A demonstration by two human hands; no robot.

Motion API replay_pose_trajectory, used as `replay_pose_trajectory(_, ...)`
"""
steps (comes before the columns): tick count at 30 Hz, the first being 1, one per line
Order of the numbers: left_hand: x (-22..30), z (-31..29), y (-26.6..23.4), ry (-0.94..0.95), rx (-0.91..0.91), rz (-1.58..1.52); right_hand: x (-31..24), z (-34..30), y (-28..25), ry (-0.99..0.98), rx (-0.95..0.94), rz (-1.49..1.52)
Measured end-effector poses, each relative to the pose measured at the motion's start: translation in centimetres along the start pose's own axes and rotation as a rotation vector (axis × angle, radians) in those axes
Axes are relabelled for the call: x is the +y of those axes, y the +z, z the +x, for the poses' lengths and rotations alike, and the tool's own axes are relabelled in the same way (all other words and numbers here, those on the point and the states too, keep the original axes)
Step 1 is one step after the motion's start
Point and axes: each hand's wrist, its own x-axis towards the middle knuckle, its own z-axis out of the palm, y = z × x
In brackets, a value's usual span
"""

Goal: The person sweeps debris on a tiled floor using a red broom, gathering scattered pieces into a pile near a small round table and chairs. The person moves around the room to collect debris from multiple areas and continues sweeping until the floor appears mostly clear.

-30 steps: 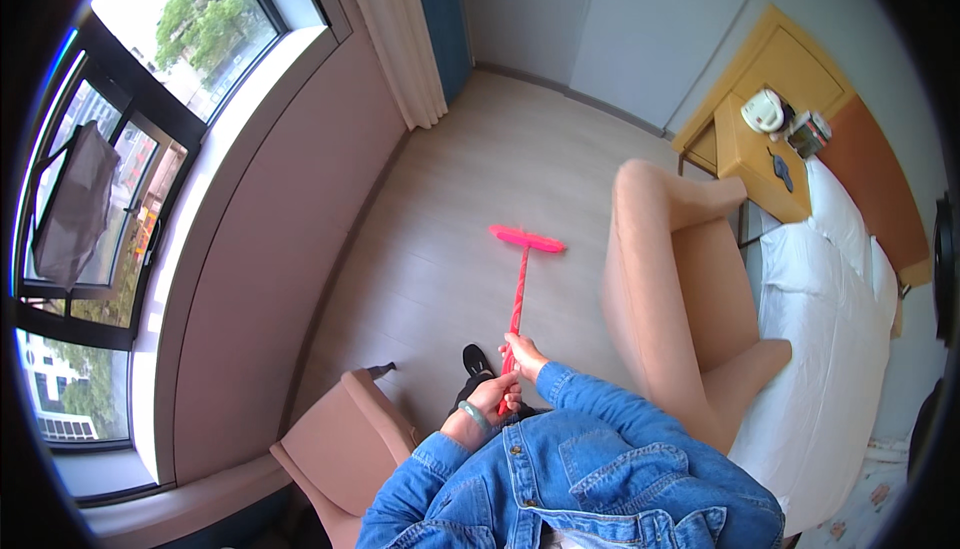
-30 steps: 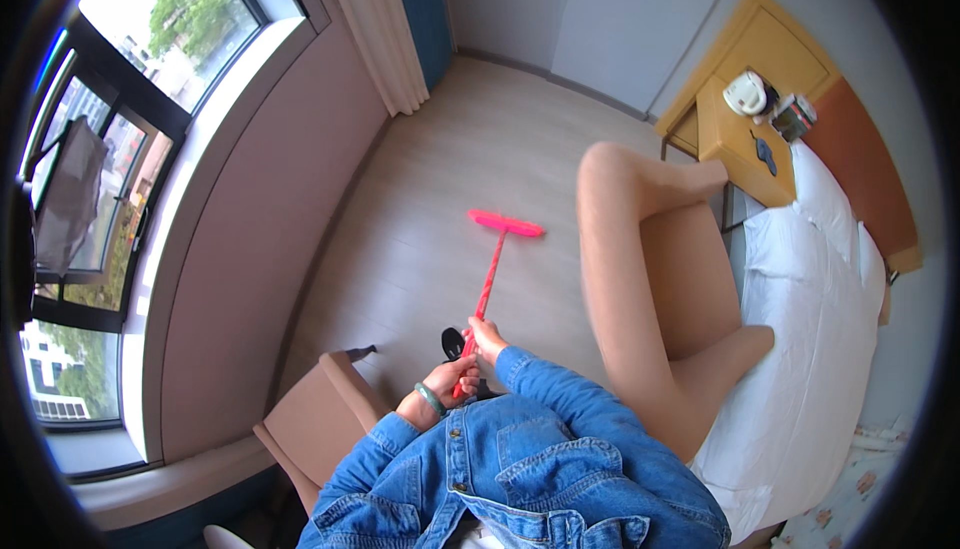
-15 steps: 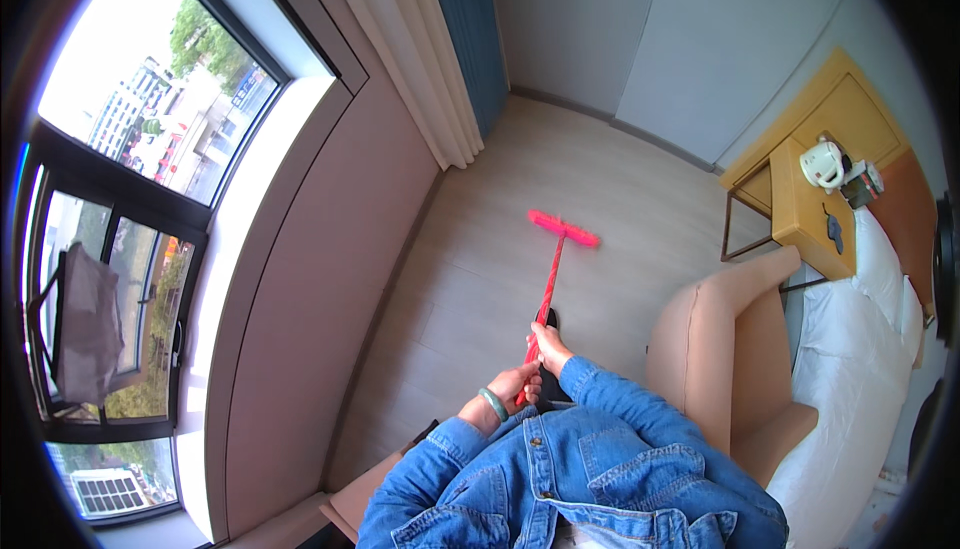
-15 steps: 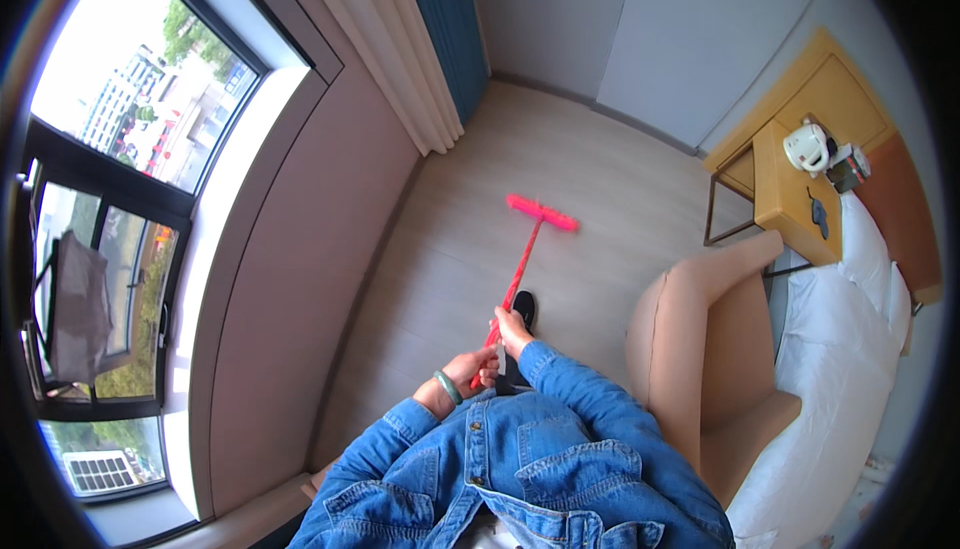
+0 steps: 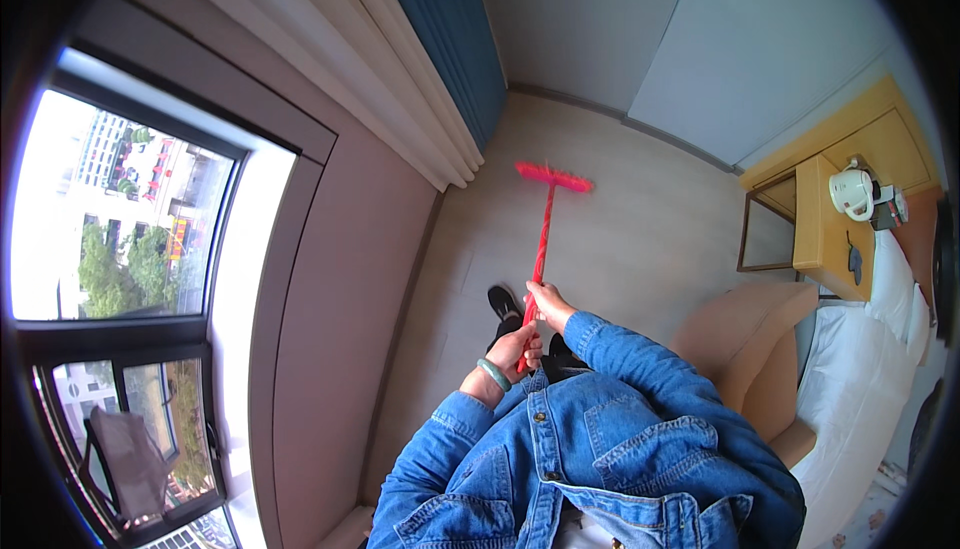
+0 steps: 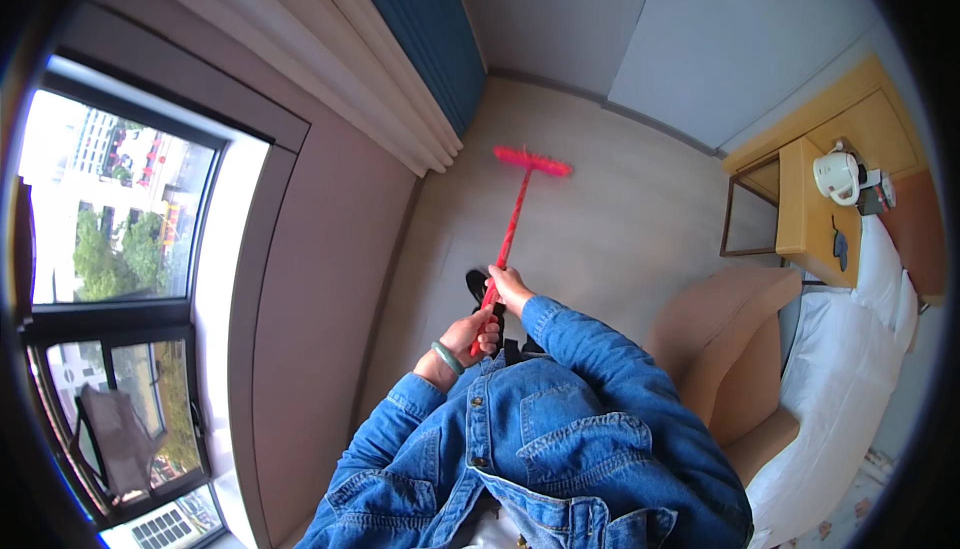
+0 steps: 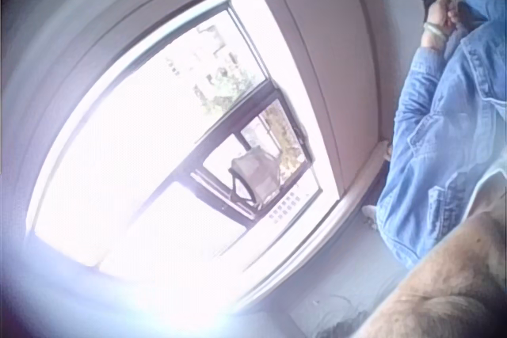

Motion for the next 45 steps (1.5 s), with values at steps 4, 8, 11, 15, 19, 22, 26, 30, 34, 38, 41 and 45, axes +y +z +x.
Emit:
replay_pose_trajectory(4,6.8,2.7,0.8,-0.011,-0.018,-0.008,-5.3,4.5,1.2,-0.029,-0.001,0.073)
replay_pose_trajectory(8,13.8,3.9,1.4,-0.044,-0.065,0.012,-10.5,8.4,3.5,0.019,0.016,0.012)
replay_pose_trajectory(11,19.3,5.2,2.0,-0.058,-0.034,0.039,-14.4,11.7,5.1,0.003,0.031,-0.001)
replay_pose_trajectory(15,25.5,6.8,3.5,-0.052,-0.014,0.012,-18.8,15.8,7.2,-0.038,0.087,0.027)
replay_pose_trajectory(19,31.3,9.6,4.7,-0.022,0.015,-0.018,-23.4,21.2,8.4,-0.045,0.063,0.01)
replay_pose_trajectory(22,35.2,12.0,5.4,0.009,0.023,-0.026,-26.6,25.0,9.4,-0.031,0.059,0.036)
replay_pose_trajectory(26,39.3,13.5,5.3,0.011,-0.034,-0.109,-30.0,28.6,10.1,0.047,-0.019,0.046)
replay_pose_trajectory(30,40.5,12.9,4.1,-0.007,-0.056,-0.162,-30.9,31.1,10.5,0.076,-0.052,-0.052)
replay_pose_trajectory(34,37.2,12.7,3.2,0.009,-0.007,-0.19,-28.8,32.7,10.0,0.131,0.061,-0.205)
replay_pose_trajectory(38,31.3,11.5,1.4,0.014,-0.006,-0.228,-23.9,31.2,8.9,0.164,0.002,-0.362)
replay_pose_trajectory(41,27.1,8.7,-1.4,0.024,-0.01,-0.267,-18.8,28.2,10.2,0.166,-0.006,-0.387)
replay_pose_trajectory(45,22.0,2.3,-6.8,-0.058,0.058,-0.263,-10.9,22.5,14.6,0.172,0.028,-0.383)
